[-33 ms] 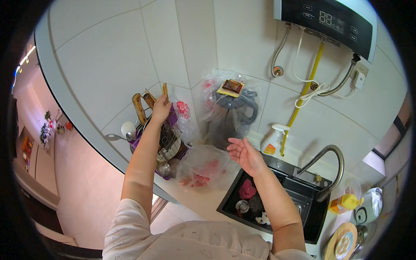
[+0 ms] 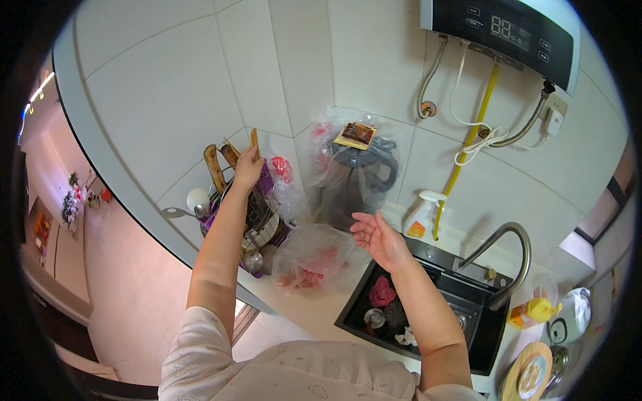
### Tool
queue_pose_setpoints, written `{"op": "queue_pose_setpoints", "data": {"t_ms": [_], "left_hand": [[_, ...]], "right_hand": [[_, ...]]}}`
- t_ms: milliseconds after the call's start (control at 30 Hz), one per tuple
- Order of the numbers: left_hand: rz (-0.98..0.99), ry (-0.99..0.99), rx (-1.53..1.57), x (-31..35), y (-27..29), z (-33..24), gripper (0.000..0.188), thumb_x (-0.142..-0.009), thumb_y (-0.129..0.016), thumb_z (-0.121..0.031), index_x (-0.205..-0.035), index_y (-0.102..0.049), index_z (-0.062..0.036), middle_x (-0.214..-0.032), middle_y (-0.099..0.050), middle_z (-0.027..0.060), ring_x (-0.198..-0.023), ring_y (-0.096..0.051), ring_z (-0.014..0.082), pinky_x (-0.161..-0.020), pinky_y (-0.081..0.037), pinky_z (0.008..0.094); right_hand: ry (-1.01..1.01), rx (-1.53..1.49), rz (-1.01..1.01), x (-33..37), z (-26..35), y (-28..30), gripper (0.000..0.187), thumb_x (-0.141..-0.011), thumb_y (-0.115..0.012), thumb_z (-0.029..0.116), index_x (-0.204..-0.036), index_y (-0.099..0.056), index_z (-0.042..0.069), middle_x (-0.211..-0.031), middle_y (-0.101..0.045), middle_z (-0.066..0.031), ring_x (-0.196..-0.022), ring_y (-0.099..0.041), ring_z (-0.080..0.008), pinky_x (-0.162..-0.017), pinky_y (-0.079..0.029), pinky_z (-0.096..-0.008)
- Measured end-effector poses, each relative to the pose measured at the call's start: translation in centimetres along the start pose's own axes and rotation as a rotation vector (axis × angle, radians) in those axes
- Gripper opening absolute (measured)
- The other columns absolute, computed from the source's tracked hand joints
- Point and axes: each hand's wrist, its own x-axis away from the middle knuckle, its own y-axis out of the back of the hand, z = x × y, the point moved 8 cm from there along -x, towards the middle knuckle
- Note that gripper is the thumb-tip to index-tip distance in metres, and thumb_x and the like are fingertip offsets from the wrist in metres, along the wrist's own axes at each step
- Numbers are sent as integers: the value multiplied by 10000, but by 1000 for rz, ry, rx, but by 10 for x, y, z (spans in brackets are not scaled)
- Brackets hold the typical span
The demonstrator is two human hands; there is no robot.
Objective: The person cracks eggs into a bowl, discards shells into a plastic bag, and whisks the eggs with chopsticks. They also clean the sink drain and wipe the sink area with a cloth.
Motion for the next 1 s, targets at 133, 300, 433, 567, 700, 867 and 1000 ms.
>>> {"op": "queue_pose_setpoints", "data": {"t_ms": [133,300,433,567,700,867,1000], "left_hand": [[-52,51,74,0,10,-3,439,-775,-529,-99,-1186,-499,53,-1236,-479,233,-1146,-460,370,-983,-360,366],[-280,-121,41,3,72,-54,398,-781,-515,-53,-1167,-529,42,-1273,-450,219,-1172,-449,338,-982,-362,343],[-411,-238,442,31,107,-140,381,-804,-467,30,-1177,-546,18,-1266,-470,164,-1156,-476,252,-970,-378,316],[-121,-189,890,73,43,-194,387,-815,-451,70,-1184,-547,8,-1273,-461,115,-1163,-463,196,-968,-391,306],[360,141,1459,154,-69,-265,352,-849,-468,52,-1191,-534,3,-1283,-469,82,-1186,-455,198,-978,-406,355],[940,464,1730,311,-165,-401,389,-838,-429,33,-1220,-451,98,-1284,-457,149,-1195,-448,257,-1030,-357,396],[1446,634,1814,473,-185,-513,423,-832,-415,17,-1237,-400,135,-1288,-444,189,-1207,-433,277,-1042,-346,397]], "right_hand": [[10,-15,9,1,-4,3,495,-962,-315,441,-1199,-513,53,-967,-604,-39,-863,-536,-132,-789,-417,-277],[4,-1,13,3,-12,1,504,-956,-322,459,-1209,-510,65,-977,-602,-27,-867,-532,-120,-793,-416,-271],[21,7,-40,18,-15,14,460,-949,-385,429,-1202,-516,68,-970,-599,-18,-860,-536,-112,-784,-423,-259],[21,191,-177,48,-30,35,333,-929,-497,239,-1211,-510,64,-988,-596,-16,-871,-547,-93,-788,-441,-244],[160,254,-285,119,-21,51,616,-855,-597,103,-1381,-276,97,-1133,-513,-59,-888,-532,-102,-814,-436,-252],[701,-90,-676,302,9,97,568,-931,-500,221,-1402,-188,166,-1115,-498,-68,-834,-542,-123,-771,-462,-265],[1137,-341,-977,500,13,99,318,-947,-458,291,-1215,-456,120,-928,-569,-35,-758,-557,-118,-685,-495,-248]]}}
